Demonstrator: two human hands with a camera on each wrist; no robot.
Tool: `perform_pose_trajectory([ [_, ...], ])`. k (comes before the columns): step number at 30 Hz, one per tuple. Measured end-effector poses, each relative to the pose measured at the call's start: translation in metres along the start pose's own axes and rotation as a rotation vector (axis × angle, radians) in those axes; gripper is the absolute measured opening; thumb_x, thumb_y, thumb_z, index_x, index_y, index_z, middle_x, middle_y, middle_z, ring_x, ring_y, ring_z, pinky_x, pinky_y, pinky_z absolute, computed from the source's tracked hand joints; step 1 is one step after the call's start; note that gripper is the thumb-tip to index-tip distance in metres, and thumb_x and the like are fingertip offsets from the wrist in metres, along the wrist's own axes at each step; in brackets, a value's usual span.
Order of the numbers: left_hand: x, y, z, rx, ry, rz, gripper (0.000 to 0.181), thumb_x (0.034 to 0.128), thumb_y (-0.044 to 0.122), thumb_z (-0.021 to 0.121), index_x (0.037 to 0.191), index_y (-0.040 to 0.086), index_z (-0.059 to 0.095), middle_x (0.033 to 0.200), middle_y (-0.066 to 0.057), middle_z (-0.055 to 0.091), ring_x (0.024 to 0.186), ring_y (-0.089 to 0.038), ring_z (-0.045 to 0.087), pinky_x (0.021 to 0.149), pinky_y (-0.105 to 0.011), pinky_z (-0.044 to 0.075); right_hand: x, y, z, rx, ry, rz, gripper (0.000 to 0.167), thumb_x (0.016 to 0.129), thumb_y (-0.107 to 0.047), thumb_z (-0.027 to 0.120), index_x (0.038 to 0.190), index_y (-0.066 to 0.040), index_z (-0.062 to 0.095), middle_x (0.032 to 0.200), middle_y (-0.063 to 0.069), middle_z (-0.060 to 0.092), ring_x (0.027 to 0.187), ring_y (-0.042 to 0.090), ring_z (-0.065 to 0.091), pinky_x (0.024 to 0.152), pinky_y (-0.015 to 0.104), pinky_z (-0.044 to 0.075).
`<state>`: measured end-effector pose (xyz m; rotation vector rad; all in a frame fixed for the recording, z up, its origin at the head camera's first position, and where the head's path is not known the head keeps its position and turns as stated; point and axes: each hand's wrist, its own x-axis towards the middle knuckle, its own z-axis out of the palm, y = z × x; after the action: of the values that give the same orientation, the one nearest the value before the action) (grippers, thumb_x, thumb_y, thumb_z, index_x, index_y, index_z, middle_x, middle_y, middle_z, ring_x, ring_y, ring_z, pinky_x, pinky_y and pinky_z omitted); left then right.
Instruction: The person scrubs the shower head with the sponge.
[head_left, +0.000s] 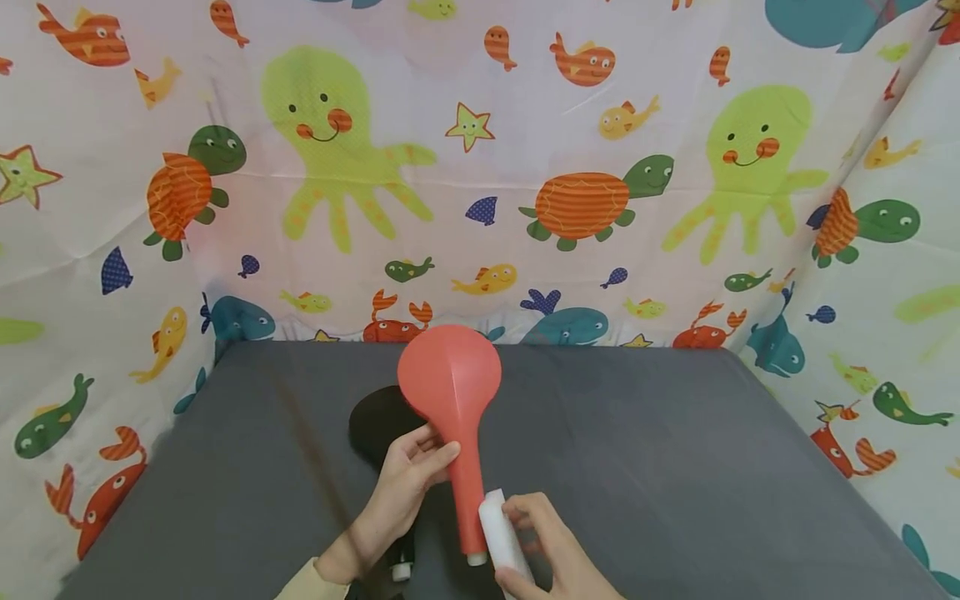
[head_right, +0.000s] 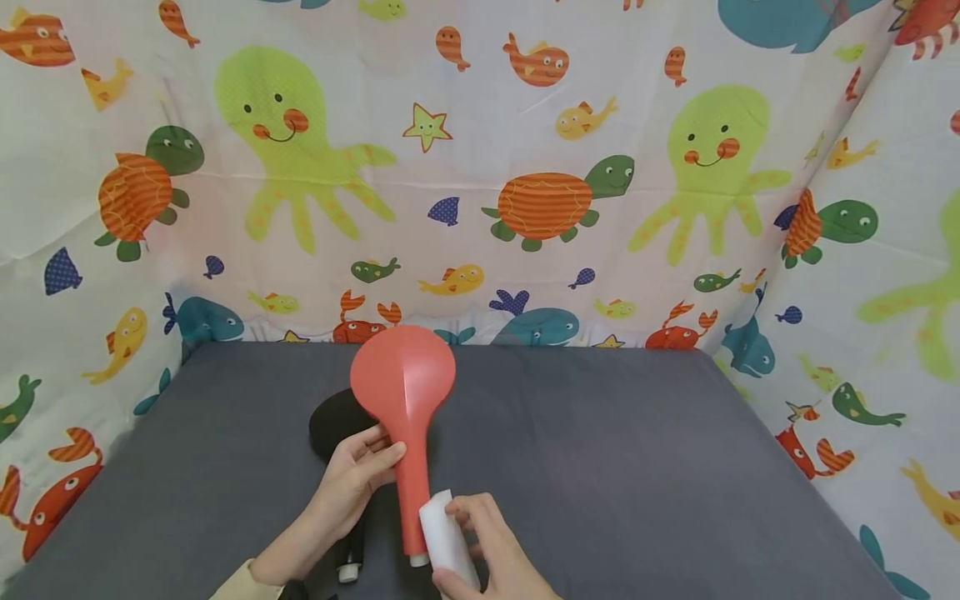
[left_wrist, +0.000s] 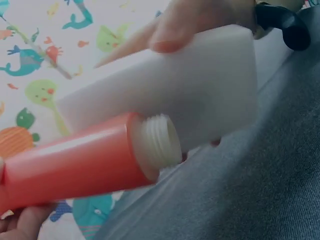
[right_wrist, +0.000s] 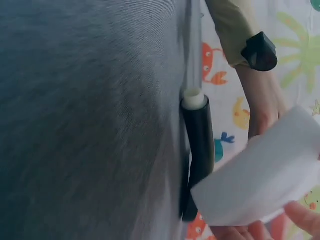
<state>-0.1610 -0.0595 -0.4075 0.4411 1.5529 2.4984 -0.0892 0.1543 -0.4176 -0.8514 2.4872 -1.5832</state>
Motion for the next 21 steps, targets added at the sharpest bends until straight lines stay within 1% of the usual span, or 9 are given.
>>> perform_pose_trajectory([
  [2,0.007,-0.003,0.001,0.031,0.037,-0.042,0.041,0.0884,0.0,0.058,0.125,-0.013,0.045,0.104,-0.012,0.062,0.088,-0.017,0.063,0.073,-0.032,0.054,-0.003,0.003,-0.005,-0.098,-0.01,-0.005,0.041,0.088,-0.022,0.064,0.121,-0.015,0.041,0.11,0.003,0.043,0.094,0.014,0.049,0.067,0.027,0.05],
  [5,0.017,-0.011,0.005,0.067,0.061,-0.08,0.042,0.0867,-0.001,0.06,0.125,-0.013,0.046,0.106,-0.015,0.062,0.087,-0.017,0.065,0.073,-0.033,0.054,-0.003,0.006,-0.018,-0.258,0.011,0.039,0.042,0.088,-0.031,0.064,0.121,-0.016,0.042,0.106,-0.001,0.041,0.09,0.011,0.046,0.066,0.025,0.047],
  [6,0.021,-0.014,0.007,0.08,0.067,-0.086,0.042,0.0863,-0.001,0.061,0.124,-0.013,0.047,0.106,-0.016,0.062,0.085,-0.017,0.065,0.073,-0.033,0.054,-0.001,0.006,-0.022,-0.318,0.036,0.06,0.044,0.087,-0.034,0.064,0.122,-0.016,0.043,0.105,-0.003,0.041,0.088,0.011,0.045,0.065,0.025,0.047],
  [8,0.026,-0.021,0.009,0.104,0.087,-0.102,0.042,0.0856,-0.001,0.062,0.123,-0.013,0.048,0.105,-0.018,0.062,0.083,-0.016,0.066,0.072,-0.032,0.054,0.002,0.008,-0.03,-0.449,0.113,0.09,0.047,0.085,-0.036,0.066,0.121,-0.015,0.044,0.102,-0.003,0.04,0.083,0.01,0.046,0.064,0.024,0.045],
  [9,0.028,-0.023,0.01,0.117,0.098,-0.111,0.041,0.0856,0.0,0.062,0.122,-0.013,0.048,0.104,-0.018,0.063,0.082,-0.016,0.066,0.071,-0.032,0.055,0.004,0.009,-0.032,-0.509,0.15,0.123,0.049,0.084,-0.037,0.067,0.121,-0.014,0.045,0.101,-0.003,0.04,0.082,0.01,0.045,0.064,0.024,0.045],
  [12,0.031,-0.032,0.012,0.163,0.12,-0.143,0.04,0.0863,0.001,0.062,0.121,-0.014,0.049,0.101,-0.017,0.064,0.081,-0.017,0.066,0.07,-0.033,0.055,0.009,0.017,-0.035,-0.655,0.252,0.162,0.049,0.081,-0.032,0.07,0.118,-0.008,0.048,0.096,0.002,0.041,0.076,0.013,0.044,0.058,0.023,0.043],
  [14,0.03,-0.037,0.012,0.181,0.122,-0.166,0.039,0.0874,0.003,0.061,0.12,-0.015,0.048,0.099,-0.016,0.064,0.082,-0.018,0.066,0.071,-0.034,0.055,0.012,0.023,-0.034,-0.714,0.27,0.189,0.048,0.08,-0.029,0.071,0.115,-0.004,0.049,0.092,0.005,0.041,0.074,0.015,0.042,0.054,0.023,0.041],
  [17,0.028,-0.045,0.013,0.185,0.118,-0.2,0.04,0.0885,0.004,0.061,0.12,-0.015,0.047,0.098,-0.016,0.064,0.083,-0.019,0.066,0.073,-0.035,0.055,0.014,0.03,-0.031,-0.764,0.252,0.231,0.048,0.079,-0.029,0.07,0.112,-0.001,0.05,0.089,0.008,0.041,0.073,0.019,0.041,0.05,0.025,0.039],
  [21,0.025,-0.054,0.013,0.183,0.124,-0.242,0.041,0.089,0.005,0.061,0.121,-0.015,0.045,0.099,-0.017,0.064,0.083,-0.019,0.065,0.073,-0.036,0.055,0.013,0.035,-0.028,-0.818,0.245,0.258,0.052,0.075,-0.031,0.073,0.109,0.001,0.05,0.089,0.012,0.041,0.073,0.024,0.043,0.047,0.029,0.039],
])
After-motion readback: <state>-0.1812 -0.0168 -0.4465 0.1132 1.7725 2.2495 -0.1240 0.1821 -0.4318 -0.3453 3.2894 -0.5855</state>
